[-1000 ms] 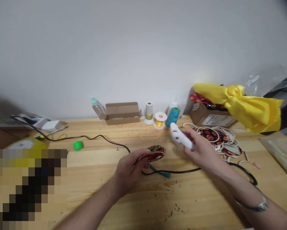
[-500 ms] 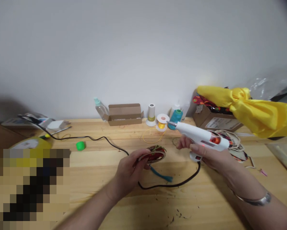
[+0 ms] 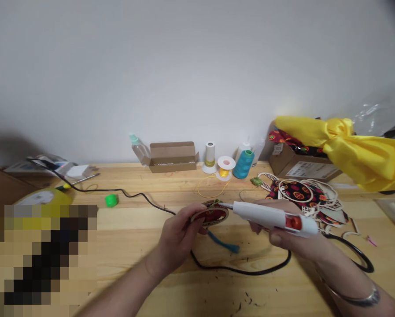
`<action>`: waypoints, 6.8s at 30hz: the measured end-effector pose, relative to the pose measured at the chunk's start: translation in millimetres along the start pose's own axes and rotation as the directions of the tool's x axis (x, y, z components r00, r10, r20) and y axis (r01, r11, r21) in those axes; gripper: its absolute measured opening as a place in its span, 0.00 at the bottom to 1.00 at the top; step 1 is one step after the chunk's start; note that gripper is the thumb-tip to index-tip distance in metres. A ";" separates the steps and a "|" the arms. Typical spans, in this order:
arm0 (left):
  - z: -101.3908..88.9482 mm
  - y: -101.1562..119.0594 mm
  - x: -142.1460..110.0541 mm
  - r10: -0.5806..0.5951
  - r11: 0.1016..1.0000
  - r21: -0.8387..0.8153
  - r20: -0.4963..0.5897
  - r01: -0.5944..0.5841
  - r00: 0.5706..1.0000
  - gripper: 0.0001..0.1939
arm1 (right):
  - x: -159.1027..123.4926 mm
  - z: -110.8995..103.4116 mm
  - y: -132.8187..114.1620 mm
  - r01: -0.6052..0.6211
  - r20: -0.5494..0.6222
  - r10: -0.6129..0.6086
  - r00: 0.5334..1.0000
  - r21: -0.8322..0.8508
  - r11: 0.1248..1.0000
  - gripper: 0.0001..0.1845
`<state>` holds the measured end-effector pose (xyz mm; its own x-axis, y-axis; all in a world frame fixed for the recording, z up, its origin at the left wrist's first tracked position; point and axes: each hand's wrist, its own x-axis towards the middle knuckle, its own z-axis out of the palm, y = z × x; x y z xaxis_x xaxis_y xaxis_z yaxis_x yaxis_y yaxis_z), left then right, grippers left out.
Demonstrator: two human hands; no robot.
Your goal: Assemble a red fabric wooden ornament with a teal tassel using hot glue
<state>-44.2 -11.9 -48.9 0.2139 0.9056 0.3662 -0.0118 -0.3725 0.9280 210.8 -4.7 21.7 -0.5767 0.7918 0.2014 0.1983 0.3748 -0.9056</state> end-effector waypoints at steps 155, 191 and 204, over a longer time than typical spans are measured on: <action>-0.1 3.1 0.4 0.096 0.995 -0.030 0.250 -0.091 0.964 0.23 | 3.9 -2.9 3.8 0.091 0.136 -0.066 0.988 -0.186 0.978 0.18; 0.0 10.0 -0.6 -0.213 0.974 -0.041 0.189 0.224 0.959 0.12 | 1.4 -6.7 7.3 0.163 0.182 -0.112 0.977 -0.294 0.942 0.12; -0.6 17.4 4.0 -0.301 0.876 -0.315 0.234 0.365 0.924 0.12 | 0.6 -3.4 5.1 0.273 0.149 -0.233 0.961 -0.382 0.883 0.11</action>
<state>-44.1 -14.7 -31.2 0.4298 0.9019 0.0430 -0.2402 0.0683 0.9683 214.2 -0.7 18.5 -0.7186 0.6016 0.3489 0.3204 0.7316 -0.6018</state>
